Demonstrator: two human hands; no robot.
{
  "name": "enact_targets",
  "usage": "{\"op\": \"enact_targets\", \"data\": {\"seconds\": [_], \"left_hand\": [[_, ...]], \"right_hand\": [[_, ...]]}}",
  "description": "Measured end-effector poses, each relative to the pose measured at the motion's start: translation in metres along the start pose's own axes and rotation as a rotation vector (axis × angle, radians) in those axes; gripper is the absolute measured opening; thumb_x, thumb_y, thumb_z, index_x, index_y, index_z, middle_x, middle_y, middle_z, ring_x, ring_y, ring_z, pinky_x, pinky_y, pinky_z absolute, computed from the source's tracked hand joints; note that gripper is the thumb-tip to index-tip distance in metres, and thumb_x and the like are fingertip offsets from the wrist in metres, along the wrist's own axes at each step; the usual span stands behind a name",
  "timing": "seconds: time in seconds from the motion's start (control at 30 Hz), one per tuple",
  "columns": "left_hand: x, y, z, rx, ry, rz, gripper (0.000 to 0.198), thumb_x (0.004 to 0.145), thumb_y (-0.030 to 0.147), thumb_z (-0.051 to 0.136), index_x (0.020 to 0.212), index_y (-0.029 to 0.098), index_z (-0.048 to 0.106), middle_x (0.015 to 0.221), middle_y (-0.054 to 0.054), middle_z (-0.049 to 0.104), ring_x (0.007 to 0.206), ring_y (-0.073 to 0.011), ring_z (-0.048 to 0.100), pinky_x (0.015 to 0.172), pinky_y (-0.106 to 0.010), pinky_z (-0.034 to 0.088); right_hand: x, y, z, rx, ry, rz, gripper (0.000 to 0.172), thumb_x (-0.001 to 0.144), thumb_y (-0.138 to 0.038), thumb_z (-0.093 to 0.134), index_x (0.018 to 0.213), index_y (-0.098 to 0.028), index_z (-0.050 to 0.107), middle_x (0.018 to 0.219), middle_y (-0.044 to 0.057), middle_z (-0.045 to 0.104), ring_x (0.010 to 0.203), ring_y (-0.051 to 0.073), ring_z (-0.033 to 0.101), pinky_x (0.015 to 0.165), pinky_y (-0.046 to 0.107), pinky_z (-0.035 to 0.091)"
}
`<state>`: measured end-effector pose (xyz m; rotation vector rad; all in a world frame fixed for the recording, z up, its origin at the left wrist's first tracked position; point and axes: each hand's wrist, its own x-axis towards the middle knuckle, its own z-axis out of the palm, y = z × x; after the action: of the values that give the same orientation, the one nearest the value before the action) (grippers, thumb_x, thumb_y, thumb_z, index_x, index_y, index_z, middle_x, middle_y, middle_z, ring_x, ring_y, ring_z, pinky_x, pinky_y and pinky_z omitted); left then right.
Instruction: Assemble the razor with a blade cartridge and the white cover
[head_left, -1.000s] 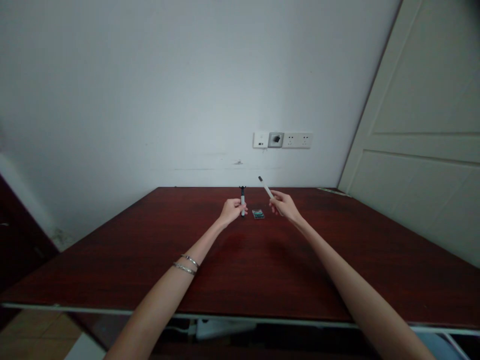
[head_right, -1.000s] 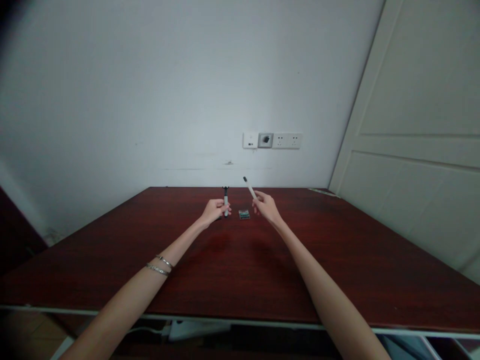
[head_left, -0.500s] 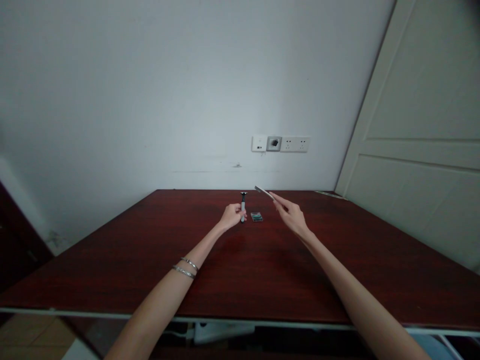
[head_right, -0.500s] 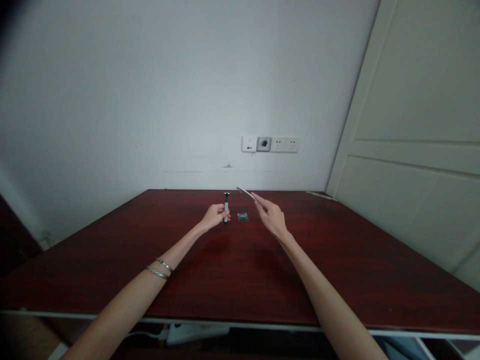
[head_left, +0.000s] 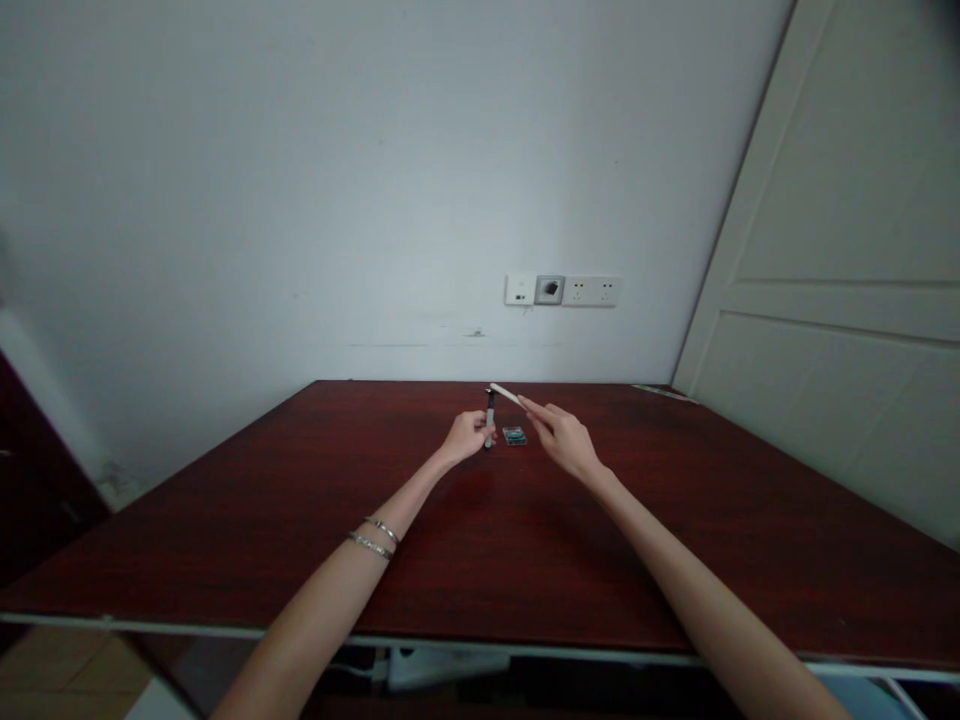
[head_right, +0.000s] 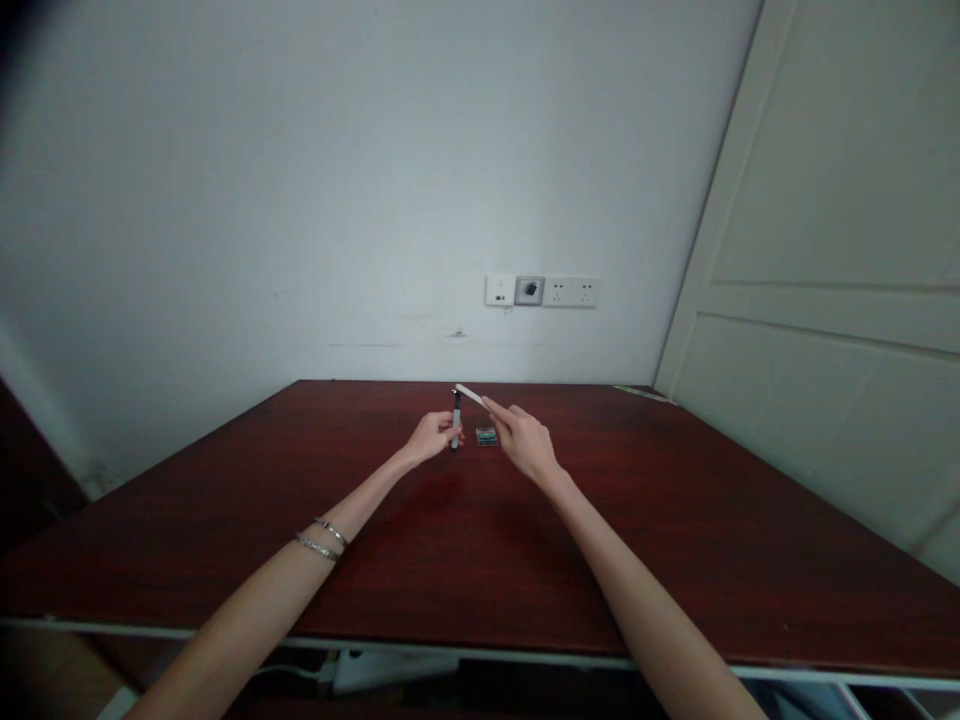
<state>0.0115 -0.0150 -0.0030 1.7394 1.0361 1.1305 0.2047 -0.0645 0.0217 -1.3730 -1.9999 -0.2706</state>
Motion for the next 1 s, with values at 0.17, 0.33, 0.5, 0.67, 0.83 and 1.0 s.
{"op": "enact_targets", "data": {"seconds": [0.17, 0.33, 0.5, 0.67, 0.83, 1.0], "left_hand": [[0.001, -0.004, -0.002, 0.018, 0.006, 0.022, 0.004, 0.073, 0.01, 0.056, 0.069, 0.011, 0.056, 0.059, -0.002, 0.062, 0.055, -0.0112, 0.06, 0.052, -0.021, 0.047], [0.001, -0.005, -0.002, 0.035, 0.01, 0.022, 0.003, 0.072, 0.009, 0.055, 0.07, 0.011, 0.056, 0.06, -0.002, 0.062, 0.055, -0.0118, 0.06, 0.053, -0.022, 0.048], [0.001, -0.006, -0.003, 0.035, 0.006, 0.017, 0.004, 0.072, 0.007, 0.053, 0.07, 0.011, 0.055, 0.06, -0.002, 0.061, 0.055, -0.0116, 0.06, 0.053, -0.022, 0.048], [0.005, -0.01, -0.005, 0.016, 0.021, 0.056, 0.004, 0.071, 0.009, 0.054, 0.068, 0.011, 0.054, 0.06, -0.002, 0.06, 0.055, -0.0125, 0.06, 0.055, -0.024, 0.048], [0.009, -0.014, -0.006, 0.029, 0.014, 0.09, 0.004, 0.07, 0.011, 0.055, 0.067, 0.012, 0.054, 0.059, -0.002, 0.06, 0.055, -0.0126, 0.06, 0.055, -0.024, 0.047], [0.013, -0.019, -0.007, 0.052, 0.034, 0.1, 0.004, 0.07, 0.013, 0.055, 0.066, 0.012, 0.054, 0.06, -0.003, 0.061, 0.055, -0.0134, 0.06, 0.055, -0.024, 0.047]], "right_hand": [[0.005, -0.004, -0.005, -0.096, 0.013, 0.0, 0.038, 0.091, -0.036, 0.036, 0.128, -0.038, 0.044, 0.081, 0.002, 0.06, 0.071, 0.014, 0.057, 0.05, 0.02, 0.03], [0.009, -0.002, -0.008, -0.093, -0.04, -0.062, 0.038, 0.09, -0.036, 0.037, 0.127, -0.038, 0.046, 0.08, 0.001, 0.061, 0.068, 0.013, 0.056, 0.049, 0.02, 0.028], [0.01, 0.001, -0.007, -0.066, -0.043, -0.065, 0.038, 0.09, -0.036, 0.038, 0.127, -0.037, 0.046, 0.079, 0.002, 0.062, 0.068, 0.014, 0.056, 0.05, 0.02, 0.03], [0.013, 0.0, -0.005, -0.046, -0.013, -0.056, 0.038, 0.09, -0.034, 0.038, 0.126, -0.037, 0.047, 0.084, 0.003, 0.063, 0.07, 0.015, 0.057, 0.055, 0.021, 0.034], [0.015, -0.003, -0.004, 0.0, -0.066, -0.133, 0.038, 0.089, -0.034, 0.038, 0.126, -0.037, 0.047, 0.081, 0.003, 0.063, 0.069, 0.015, 0.057, 0.056, 0.021, 0.034], [0.018, -0.004, -0.002, 0.033, -0.076, -0.138, 0.038, 0.09, -0.034, 0.038, 0.126, -0.036, 0.048, 0.081, 0.002, 0.063, 0.069, 0.015, 0.056, 0.056, 0.02, 0.034]]}}
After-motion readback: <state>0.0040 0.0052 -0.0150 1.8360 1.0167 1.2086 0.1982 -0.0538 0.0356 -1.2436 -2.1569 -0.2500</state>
